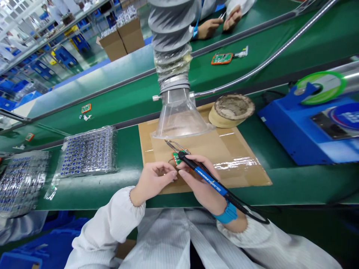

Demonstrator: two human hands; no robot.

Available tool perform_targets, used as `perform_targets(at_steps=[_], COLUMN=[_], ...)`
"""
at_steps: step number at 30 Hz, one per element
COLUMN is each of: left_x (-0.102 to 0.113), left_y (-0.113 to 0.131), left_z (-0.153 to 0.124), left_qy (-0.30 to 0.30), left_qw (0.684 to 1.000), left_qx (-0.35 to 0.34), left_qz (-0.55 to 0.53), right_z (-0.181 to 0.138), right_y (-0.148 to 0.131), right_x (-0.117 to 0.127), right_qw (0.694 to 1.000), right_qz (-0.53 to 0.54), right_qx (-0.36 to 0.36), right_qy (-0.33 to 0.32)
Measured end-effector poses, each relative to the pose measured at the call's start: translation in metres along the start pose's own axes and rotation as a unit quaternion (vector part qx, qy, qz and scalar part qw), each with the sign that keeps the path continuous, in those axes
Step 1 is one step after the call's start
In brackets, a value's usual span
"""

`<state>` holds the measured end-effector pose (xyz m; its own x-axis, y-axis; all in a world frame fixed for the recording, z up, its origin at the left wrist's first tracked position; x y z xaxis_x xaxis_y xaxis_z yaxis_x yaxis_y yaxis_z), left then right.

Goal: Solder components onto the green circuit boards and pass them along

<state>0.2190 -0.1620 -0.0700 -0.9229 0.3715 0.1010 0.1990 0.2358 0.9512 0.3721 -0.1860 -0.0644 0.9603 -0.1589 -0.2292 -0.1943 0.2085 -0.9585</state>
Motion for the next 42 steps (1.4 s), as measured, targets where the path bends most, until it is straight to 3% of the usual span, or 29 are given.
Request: perform_targets(at_steps=[12, 22, 26, 31, 38, 42], left_x=[0.002, 0.003, 0.007, 0.018, 0.014, 0.011], left_y=[-0.007, -0.005, -0.003, 0.004, -0.004, -0.005], left_z=[0.003, 0.005, 0.011, 0.030, 0.044, 0.046], left_qy=[0.052, 0.072, 0.082, 0.099, 0.076, 0.063], left_qw=[0.998, 0.997, 0.989, 0.940, 0.920, 0.914], left_qx=[-0.013, -0.023, -0.066, -0.160, -0.117, -0.104], left_qz=[-0.030, 0.018, 0.106, 0.284, 0.366, 0.387], right_z=[0.003, 0.004, 0.001, 0.000, -0.016, -0.021], right_y=[0.006, 0.006, 0.011, 0.013, 0.007, -0.002], right_x=[0.004, 0.007, 0.009, 0.036, 0.075, 0.070], right_qw=[1.000, 0.996, 0.994, 0.983, 0.956, 0.956], right_qz=[-0.020, -0.081, -0.108, -0.170, -0.271, -0.264], right_qx=[-0.014, -0.008, 0.007, 0.031, 0.077, 0.119], right_qy=[0.017, 0.019, 0.013, 0.063, 0.085, 0.045])
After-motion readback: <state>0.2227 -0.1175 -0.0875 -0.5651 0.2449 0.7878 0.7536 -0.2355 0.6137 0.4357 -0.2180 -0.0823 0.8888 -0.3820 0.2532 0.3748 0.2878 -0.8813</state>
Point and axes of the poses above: each hand's wrist, its own z-axis towards the middle knuckle, its own x-axis out of the back of the hand, y = z × x, the point moved 8 cm from there along z, towards the middle knuckle, and after that the axes turned 4 degrees about z, right-handed, at the moved point
